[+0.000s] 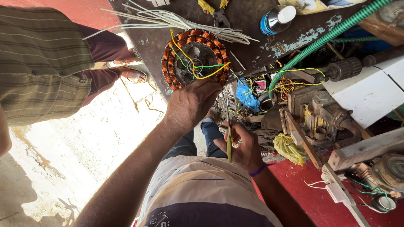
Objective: The person is repairing a motor stator by hand, using pliers to manipulate and secure copper windings. They work on the stator placed on a workbench, occasionally using a tool to adjust the wires.
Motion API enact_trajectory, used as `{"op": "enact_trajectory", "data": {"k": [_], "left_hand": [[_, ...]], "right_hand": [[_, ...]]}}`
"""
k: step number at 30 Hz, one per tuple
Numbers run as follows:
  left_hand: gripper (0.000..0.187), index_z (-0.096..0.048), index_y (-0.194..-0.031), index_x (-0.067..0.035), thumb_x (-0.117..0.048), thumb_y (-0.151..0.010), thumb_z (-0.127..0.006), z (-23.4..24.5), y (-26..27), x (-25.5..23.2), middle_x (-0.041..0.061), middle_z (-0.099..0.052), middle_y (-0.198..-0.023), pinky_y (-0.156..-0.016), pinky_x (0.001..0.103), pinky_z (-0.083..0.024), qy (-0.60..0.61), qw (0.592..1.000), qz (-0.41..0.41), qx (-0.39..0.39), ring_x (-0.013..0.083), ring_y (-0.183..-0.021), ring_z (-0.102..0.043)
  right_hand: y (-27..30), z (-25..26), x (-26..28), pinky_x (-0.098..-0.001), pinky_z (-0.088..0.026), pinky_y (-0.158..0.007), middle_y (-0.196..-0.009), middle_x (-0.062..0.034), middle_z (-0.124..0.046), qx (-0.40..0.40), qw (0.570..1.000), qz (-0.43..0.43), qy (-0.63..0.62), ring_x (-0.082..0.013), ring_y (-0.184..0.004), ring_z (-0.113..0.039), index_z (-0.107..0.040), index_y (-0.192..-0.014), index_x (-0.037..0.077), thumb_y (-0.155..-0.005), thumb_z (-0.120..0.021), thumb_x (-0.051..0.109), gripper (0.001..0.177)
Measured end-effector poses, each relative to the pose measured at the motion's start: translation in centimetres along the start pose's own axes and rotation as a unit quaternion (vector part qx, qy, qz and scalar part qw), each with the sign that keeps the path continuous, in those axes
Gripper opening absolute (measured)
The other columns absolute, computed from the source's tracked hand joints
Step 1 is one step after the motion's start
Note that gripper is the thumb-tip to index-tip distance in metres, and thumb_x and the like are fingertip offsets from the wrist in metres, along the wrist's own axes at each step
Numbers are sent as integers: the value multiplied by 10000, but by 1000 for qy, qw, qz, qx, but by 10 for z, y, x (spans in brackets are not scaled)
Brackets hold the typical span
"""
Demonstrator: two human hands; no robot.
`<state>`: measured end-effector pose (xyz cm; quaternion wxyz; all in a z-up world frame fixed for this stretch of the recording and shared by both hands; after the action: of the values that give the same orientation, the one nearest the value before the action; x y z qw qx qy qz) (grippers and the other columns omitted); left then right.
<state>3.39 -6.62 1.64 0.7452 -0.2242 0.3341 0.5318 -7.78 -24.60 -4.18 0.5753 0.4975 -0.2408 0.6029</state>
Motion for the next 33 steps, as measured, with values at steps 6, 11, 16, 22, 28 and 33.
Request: {"op": "enact_trajectory", "data": {"k": [6, 11, 16, 22, 28, 33], "left_hand": [[218, -732, -1157, -110, -194, -959, -698, 0, -1, 1, 54, -738, -1152, -765, 380, -608, 7, 1000, -12, -3, 271, -958, -743], [223, -737, -1166, -118, -200, -962, -704, 0, 0, 2, 50, -740, -1161, -780, 377, -609, 9, 1000, -2, -3, 264, -973, -744], [240, -742, -1173, -116, -204, -952, -707, -1, -1, 2, 47, -742, -1163, -778, 377, -613, 1, 1000, 3, 5, 255, -970, -746], [206, -745, -1151, -132, -227, -971, -712, 0, 0, 1, 37, -744, -1163, -803, 370, -611, -5, 1000, -3, 3, 252, -984, -744], [218, -742, -1164, -157, -251, -972, -701, 5, 1, 0, 31, -741, -1159, -813, 375, -604, -10, 1000, 0, -1, 252, -990, -739], [367, -715, -1256, -131, -155, -892, -667, 9, 2, 5, 58, -690, -1246, -826, 379, -592, -64, 994, -46, 71, 275, -1061, -697]], "right_hand": [[-26, -1, 10, -243, -522, -644, -777, -24, -657, -9, 996, -28, -85, -75, -697, -593, -656, -1237, -19, -842, -866, 185, 492], [-29, 0, 12, -214, -565, -678, -833, -29, -711, -15, 989, -24, -146, -43, -751, -658, -640, -1226, -45, -879, -831, 136, 436], [-30, 6, 20, -228, -549, -647, -777, -32, -730, -37, 996, -16, -84, -46, -707, -659, -672, -1180, -32, -864, -829, 116, 382], [-26, 15, 18, -234, -565, -663, -810, -39, -740, -79, 995, 63, -25, -47, -743, -681, -701, -1133, -15, -892, -791, 90, 278], [-41, 33, -11, -291, -559, -570, -717, -80, -753, -130, 990, -52, 35, -138, -633, -723, -650, -1206, 15, -899, -812, 238, 413], [-97, 70, -31, -381, -576, -637, -870, -142, -760, -103, 976, -111, 156, -255, -734, -750, -589, -1219, 4, -923, -811, 315, 483]]}}
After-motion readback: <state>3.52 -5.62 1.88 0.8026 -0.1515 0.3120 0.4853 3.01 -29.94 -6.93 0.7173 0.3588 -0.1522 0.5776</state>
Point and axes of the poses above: each hand's wrist, its own y-axis away from the middle knuckle, its own z-axis out of the back of the hand, x = y × z, the point moved 6 cm from there along -y, towards the middle knuckle
